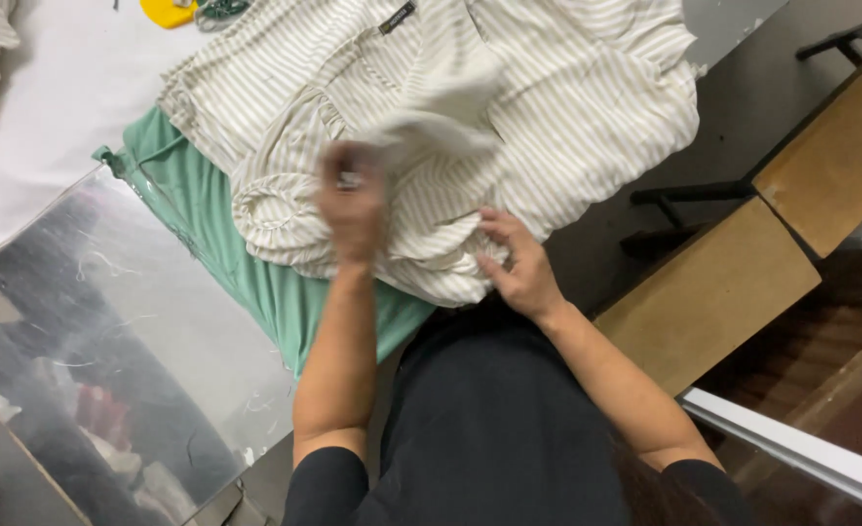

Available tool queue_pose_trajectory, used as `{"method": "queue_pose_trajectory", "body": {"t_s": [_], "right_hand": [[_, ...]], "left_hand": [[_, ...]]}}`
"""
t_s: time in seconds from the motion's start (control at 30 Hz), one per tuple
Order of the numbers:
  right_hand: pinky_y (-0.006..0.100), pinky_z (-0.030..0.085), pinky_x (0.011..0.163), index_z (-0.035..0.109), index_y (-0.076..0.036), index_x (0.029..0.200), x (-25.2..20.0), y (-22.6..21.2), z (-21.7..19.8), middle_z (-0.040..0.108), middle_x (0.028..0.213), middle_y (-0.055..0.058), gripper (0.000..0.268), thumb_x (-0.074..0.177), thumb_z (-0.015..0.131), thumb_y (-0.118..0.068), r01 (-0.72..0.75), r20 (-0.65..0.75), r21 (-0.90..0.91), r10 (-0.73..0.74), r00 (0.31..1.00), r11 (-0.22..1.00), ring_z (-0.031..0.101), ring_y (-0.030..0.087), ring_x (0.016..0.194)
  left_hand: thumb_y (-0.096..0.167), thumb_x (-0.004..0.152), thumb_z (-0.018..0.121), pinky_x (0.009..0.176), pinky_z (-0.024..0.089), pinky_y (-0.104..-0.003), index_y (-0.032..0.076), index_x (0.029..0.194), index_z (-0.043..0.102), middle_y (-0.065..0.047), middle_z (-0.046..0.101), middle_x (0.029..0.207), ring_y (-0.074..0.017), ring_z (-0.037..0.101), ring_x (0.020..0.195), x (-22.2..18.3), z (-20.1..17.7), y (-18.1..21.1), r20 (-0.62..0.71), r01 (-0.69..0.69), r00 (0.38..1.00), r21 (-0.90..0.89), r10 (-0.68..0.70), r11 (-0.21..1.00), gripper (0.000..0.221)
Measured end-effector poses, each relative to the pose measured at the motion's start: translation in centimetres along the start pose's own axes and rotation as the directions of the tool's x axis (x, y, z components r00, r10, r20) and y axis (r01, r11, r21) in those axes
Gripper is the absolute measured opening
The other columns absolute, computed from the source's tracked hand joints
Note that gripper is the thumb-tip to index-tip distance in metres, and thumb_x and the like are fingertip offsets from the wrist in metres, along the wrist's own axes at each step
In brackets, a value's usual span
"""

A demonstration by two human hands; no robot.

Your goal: Inspecting a striped garment for loose threads, using snips to remove them, and then folding the garment on a workbench.

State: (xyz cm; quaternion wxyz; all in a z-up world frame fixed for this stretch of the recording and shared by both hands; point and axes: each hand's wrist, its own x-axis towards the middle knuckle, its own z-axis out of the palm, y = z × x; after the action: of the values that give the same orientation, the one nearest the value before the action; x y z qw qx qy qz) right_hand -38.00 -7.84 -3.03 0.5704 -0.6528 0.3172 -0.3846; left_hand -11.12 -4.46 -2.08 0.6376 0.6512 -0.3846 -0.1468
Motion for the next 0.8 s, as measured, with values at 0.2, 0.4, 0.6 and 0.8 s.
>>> {"method": "queue_pose_trajectory", "body": {"t_s": [0.2,0.4,0.6,0.8], "right_hand": [[0.050,0.042,0.116,0.073,-0.014,0.124,-0.7,-2.9,1.5,0.066,0.135,0.008,0.038,0.092,0.079,-0.033,0.416,0.295,-0.481,-0.304,0.906,0.771,0.056,0.039,0.134],[0.042,0.057,0.099,0.079,-0.008,0.106,-0.2,-4.7,1.8,0.077,0.108,0.005,0.017,0.089,0.080,-0.010,0.419,0.135,-0.331,-0.397,0.908,0.846,0.073,0.032,0.111],[0.033,0.059,0.093,0.081,-0.011,0.108,1.2,-7.7,2.4,0.075,0.112,0.005,0.023,0.086,0.084,-0.019,0.470,0.032,-0.322,-0.487,0.873,0.822,0.074,0.024,0.104],[0.054,0.055,0.099,0.066,0.003,0.108,0.6,-8.0,0.1,0.067,0.120,0.026,0.028,0.104,0.060,-0.024,0.667,-0.093,-0.352,-0.733,0.673,0.657,0.065,0.048,0.117]], "left_hand": [[0.000,0.082,0.085,0.088,0.053,-0.032,0.013,0.118,0.062,-0.007,0.065,0.101,-0.0217,0.062,0.098,2.2,-11.8,-3.5,-0.783,0.002,0.621,0.057,0.044,0.998,0.045],[-0.008,0.092,0.067,0.073,0.059,-0.030,0.003,0.125,0.059,-0.022,0.068,0.122,-0.0231,0.074,0.075,-4.9,-7.4,6.2,-0.160,-0.042,0.987,-0.239,0.003,0.970,0.036],[0.023,0.075,0.091,0.072,0.061,-0.032,0.027,0.120,0.075,0.003,0.076,0.099,-0.0206,0.076,0.085,-7.2,-2.3,5.8,0.508,-0.161,0.858,0.128,0.075,0.979,0.047],[0.000,0.083,0.069,0.057,0.045,-0.031,0.012,0.105,0.074,-0.012,0.070,0.083,-0.0180,0.064,0.068,0.6,-9.4,2.1,-0.290,0.073,0.954,-0.025,-0.077,0.997,0.025]]}}
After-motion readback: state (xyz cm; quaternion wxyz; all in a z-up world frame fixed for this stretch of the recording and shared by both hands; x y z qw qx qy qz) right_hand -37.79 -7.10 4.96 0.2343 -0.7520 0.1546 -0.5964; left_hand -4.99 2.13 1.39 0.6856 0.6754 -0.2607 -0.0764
